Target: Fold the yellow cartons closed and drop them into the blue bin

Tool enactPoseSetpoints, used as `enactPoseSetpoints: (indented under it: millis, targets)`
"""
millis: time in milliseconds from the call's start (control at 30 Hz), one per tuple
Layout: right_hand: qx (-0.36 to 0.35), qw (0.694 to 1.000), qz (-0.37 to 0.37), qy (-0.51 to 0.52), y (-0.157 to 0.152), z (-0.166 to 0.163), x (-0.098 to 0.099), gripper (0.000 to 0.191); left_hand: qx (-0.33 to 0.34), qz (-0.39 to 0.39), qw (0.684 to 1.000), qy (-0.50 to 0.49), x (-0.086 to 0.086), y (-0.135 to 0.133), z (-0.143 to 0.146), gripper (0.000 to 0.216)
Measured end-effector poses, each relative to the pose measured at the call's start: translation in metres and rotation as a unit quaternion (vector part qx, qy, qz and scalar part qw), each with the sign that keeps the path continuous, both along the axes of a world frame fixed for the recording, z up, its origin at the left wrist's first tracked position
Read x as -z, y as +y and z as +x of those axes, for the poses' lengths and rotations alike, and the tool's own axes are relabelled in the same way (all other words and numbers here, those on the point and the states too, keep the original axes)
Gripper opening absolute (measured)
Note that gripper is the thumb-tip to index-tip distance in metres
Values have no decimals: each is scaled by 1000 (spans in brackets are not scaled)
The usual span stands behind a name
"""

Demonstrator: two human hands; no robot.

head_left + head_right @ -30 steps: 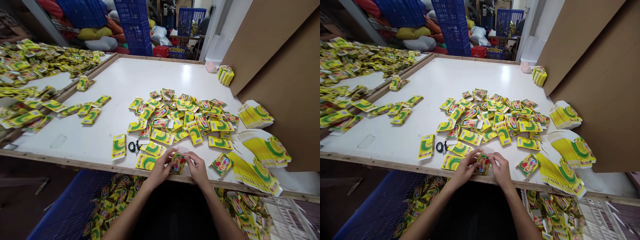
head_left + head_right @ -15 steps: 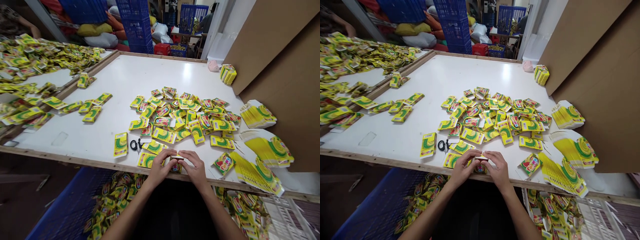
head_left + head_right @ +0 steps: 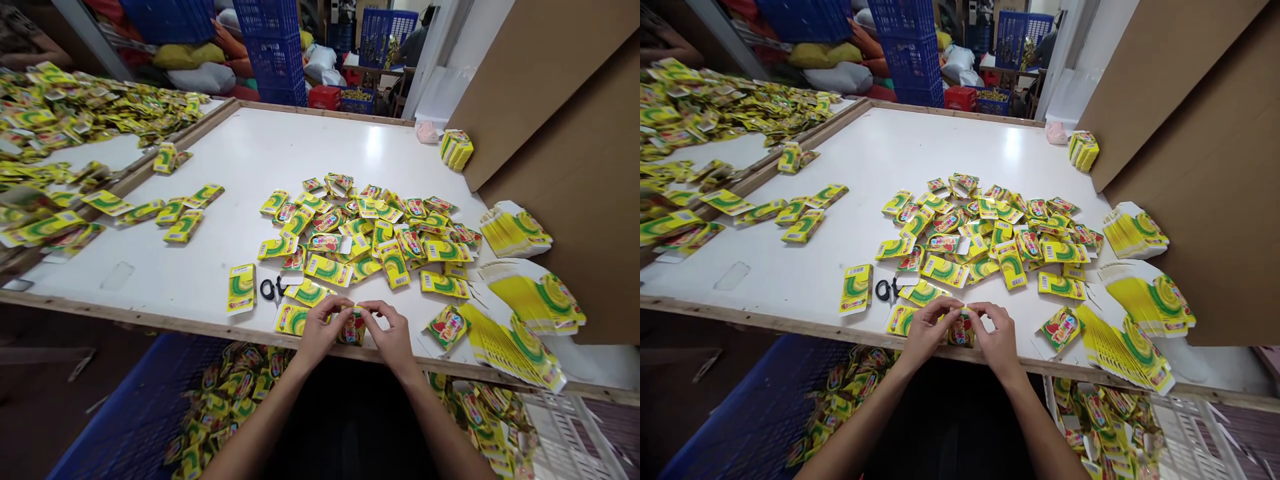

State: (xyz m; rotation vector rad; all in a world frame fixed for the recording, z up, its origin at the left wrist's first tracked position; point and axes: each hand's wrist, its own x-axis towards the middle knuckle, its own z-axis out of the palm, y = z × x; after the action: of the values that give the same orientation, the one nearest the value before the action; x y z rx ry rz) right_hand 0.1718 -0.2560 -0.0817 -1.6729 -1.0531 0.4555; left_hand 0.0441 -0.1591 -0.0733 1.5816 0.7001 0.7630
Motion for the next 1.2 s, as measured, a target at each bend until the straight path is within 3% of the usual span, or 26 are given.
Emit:
enactPoseSetpoints:
  millis: [200,300,400,467,500,600,667,767,833,900,1000,1100,1200]
  targets:
    - [-45,998,46,-13,-8,-1,5,17,28,58,998,-3,9,-1,-6,14]
    - [-67,995,38,-57,-7,12,0,17,8,112,994,8,6,-5,-11,14]
    - [57,992,1,-116,3,39,2,27,-59,151,987,0,-12,-6,-34,14]
    - [166,970,-40,-171,15,59,9,43,-89,177,980,18,-30,-1,-61,14]
    - [187,961,-63,-195,20,68,14,50,-99,196,975,41,-39,3,-76,13]
    - [169,957,-105,-211,32,77,24,58,-147,239,954,104,-59,12,-109,15]
    - [140,972,-101,-162,31,69,23,58,-176,238,948,114,-61,12,-112,17]
    - [10,997,-71,5,17,42,14,58,-154,159,971,90,-45,3,-83,23]
    - [-124,983,-52,122,5,23,9,52,-94,62,993,41,-28,-5,-51,35]
    - [-189,965,-45,175,-4,7,8,37,-34,-12,999,-13,-12,-11,-21,42]
    - [-106,982,-36,153,-12,-1,13,22,-4,-42,998,-42,6,-19,4,36]
    - [2,990,11,143,-16,0,18,30,-5,-48,998,-38,15,-24,8,32]
    - [26,990,38,132,-20,3,19,33,18,-51,998,-15,19,-25,5,36]
